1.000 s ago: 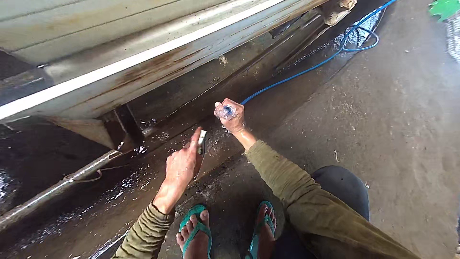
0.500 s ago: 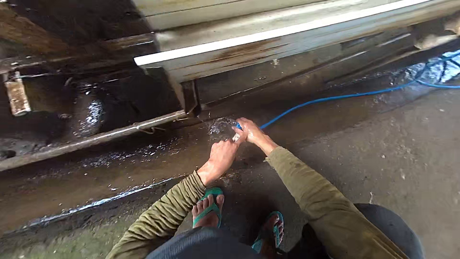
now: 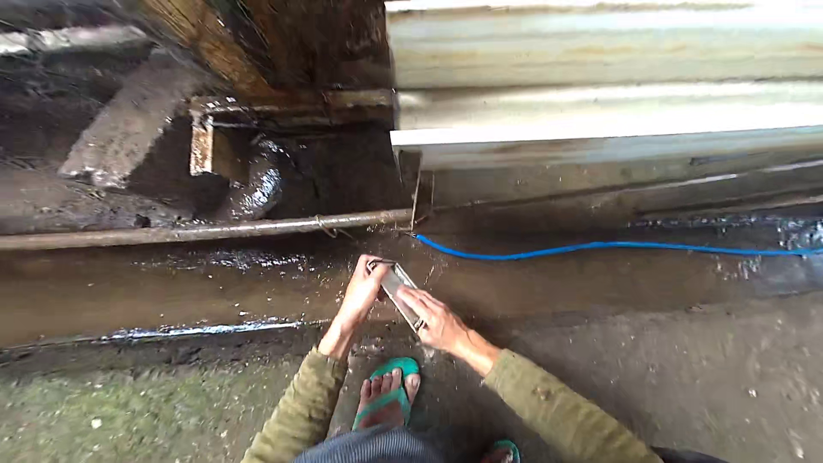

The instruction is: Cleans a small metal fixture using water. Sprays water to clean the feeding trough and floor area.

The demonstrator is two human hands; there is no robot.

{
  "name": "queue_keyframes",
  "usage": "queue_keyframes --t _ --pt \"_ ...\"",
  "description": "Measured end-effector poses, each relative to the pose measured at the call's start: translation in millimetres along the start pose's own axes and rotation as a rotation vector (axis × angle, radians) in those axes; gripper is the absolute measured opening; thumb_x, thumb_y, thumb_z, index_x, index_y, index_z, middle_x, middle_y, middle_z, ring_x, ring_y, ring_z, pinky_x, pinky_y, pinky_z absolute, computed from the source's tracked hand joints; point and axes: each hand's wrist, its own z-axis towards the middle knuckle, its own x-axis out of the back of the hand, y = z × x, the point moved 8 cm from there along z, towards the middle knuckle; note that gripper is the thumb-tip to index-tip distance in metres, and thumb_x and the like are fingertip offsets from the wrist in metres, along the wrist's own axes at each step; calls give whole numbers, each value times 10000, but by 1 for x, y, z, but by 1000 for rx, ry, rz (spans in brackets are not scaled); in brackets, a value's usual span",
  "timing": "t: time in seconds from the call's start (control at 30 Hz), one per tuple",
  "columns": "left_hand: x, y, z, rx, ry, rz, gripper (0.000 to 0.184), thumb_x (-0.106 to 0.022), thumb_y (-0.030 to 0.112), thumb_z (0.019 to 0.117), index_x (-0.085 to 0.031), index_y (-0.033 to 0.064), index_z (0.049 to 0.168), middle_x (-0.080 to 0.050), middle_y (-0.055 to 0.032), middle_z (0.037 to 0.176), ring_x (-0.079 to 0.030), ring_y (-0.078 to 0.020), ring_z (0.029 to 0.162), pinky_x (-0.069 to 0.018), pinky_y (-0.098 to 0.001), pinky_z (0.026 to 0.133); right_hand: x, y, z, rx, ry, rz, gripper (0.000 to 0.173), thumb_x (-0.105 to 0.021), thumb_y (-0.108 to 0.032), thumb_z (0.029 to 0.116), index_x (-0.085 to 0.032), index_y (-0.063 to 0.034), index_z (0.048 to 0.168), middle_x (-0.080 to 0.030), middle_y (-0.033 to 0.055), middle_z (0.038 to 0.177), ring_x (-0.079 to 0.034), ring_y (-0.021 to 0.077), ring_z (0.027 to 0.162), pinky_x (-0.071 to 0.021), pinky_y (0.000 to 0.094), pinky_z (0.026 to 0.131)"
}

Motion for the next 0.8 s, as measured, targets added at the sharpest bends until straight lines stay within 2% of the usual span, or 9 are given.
queue_keyframes --t 0.07,0.13,0.2,0.27,0.37,0.47,0.53,0.7,0.8 --pt "5 11 -21 -92 -73 -113 748 -537 528 953 -344 118 1548 -645 -116 1261 -686 -180 1000 -606 -376 765 11 -26 11 69 94 27 524 -641 83 778 -640 122 1301 -656 262 1337 -648 358 1263 -524 420 1091" --pt "7 26 -46 -133 -140 -202 1153 -636 733 797 -65 218 1655 -470 -97 1532 -617 -195 1220 -601 -421 877 21 -55 22 84 163 41 434 -641 31 850 -657 123 1274 -676 253 1307 -677 307 1228 -545 372 1058" --pt "8 44 -64 -175 -112 -297 1309 -697 758 720 53 190 1631 -539 -71 1424 -667 -162 1118 -619 -364 838 34 -82 37 93 197 52 408 -653 17 864 -666 127 1257 -689 251 1283 -695 274 1199 -550 331 1036" --pt "13 70 -73 -264 -67 -387 1311 -751 717 709 -10 95 1594 -638 -79 1233 -716 -178 987 -634 -348 802 49 -104 54 145 167 40 388 -674 -18 900 -667 118 1263 -687 247 1290 -693 262 1205 -545 314 1042" --pt "39 127 -73 -435 21 -353 1025 -650 673 798 -285 -4 1476 -685 -75 1151 -719 -180 929 -628 -347 793 89 -136 81 236 -50 -40 336 -661 -64 967 -685 80 1269 -705 207 1283 -701 251 1194 -548 330 1042" --pt "58 192 -60 -487 28 -252 686 -503 618 891 -522 78 1315 -728 -15 1030 -716 -124 874 -617 -302 755 165 -160 103 325 -22 -267 285 -522 -59 1034 -736 32 1198 -753 136 1203 -726 176 1135 -568 290 1005" --pt "51 221 -43 -470 7 -128 506 -389 534 1003 -598 159 1270 -721 18 983 -700 -90 852 -603 -306 752 222 -170 130 311 109 -495 328 -489 -40 1002 -737 9 1211 -756 120 1195 -736 174 1096 -587 303 960" --pt "23 247 8 -501 -48 23 645 -314 684 1024 -624 222 1351 -696 -48 1179 -668 -159 1003 -564 -457 825 277 -139 223 208 114 -854 384 -548 -13 968 -632 56 1337 -632 247 1374 -622 393 1279 -502 487 1084" --pt "15 254 19 -505 -20 41 716 -315 747 991 -652 202 1311 -703 -75 1147 -674 -196 991 -559 -498 820 275 -108 267 150 26 -956 322 -621 -96 991 -650 11 1293 -638 248 1331 -611 430 1257 -515 560 1021"
